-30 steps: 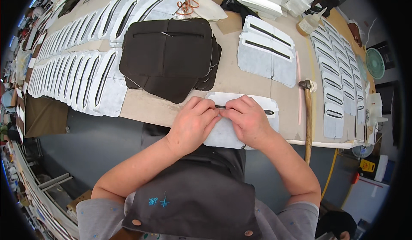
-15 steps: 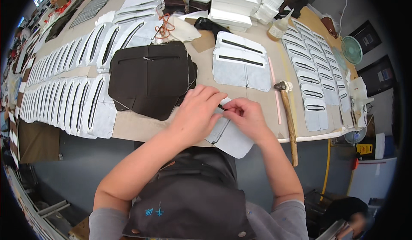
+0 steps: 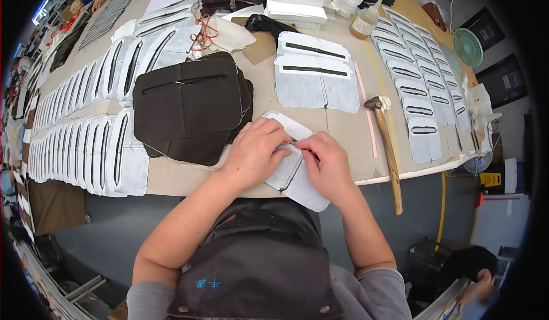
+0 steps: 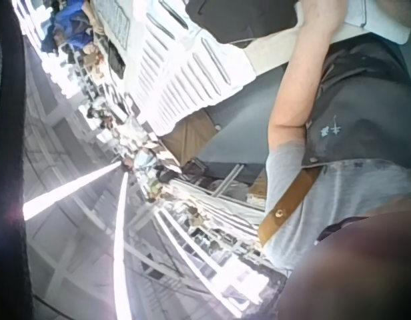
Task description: The recorder is assembling small leather pocket components by aligning pieces, flattening them, and using a hammer to secure the edges on a workshop table.
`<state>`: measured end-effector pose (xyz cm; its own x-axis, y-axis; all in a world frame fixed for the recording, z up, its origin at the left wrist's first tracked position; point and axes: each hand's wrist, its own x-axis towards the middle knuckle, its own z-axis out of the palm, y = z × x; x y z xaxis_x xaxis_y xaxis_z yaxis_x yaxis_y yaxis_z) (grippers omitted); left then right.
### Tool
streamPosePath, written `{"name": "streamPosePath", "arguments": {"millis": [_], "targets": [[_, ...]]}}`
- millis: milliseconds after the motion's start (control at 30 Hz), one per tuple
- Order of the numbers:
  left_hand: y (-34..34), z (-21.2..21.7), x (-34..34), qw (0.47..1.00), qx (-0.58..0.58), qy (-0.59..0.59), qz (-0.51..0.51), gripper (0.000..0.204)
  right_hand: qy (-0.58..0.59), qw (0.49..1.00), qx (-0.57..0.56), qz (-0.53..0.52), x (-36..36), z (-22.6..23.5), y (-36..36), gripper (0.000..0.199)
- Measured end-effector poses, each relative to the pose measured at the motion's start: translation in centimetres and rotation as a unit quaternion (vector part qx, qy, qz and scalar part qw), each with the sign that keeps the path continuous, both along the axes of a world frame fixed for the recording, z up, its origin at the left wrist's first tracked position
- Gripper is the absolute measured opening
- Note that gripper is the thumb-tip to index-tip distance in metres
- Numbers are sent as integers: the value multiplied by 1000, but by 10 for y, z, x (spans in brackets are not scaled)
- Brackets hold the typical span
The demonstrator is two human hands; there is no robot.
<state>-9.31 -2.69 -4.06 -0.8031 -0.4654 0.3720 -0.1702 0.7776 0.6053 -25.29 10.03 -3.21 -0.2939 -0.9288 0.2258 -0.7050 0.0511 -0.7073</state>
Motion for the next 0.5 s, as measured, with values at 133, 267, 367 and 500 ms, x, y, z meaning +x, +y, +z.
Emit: {"name": "streamPosePath", "arguments": {"millis": [133,267,367,500], "targets": [[0,-2,2,1000,-15,-9,-4,21,86,994,-58,27,0,-9,2,23],[7,-10,3,996,-84,-31,4,21,161,984,-44,57,1,-3,3,29],[12,-11,5,991,-122,-51,9,23,199,976,-28,82,1,1,4,33],[20,-1,6,989,-128,-67,16,33,226,971,-9,74,6,6,2,34]]}}
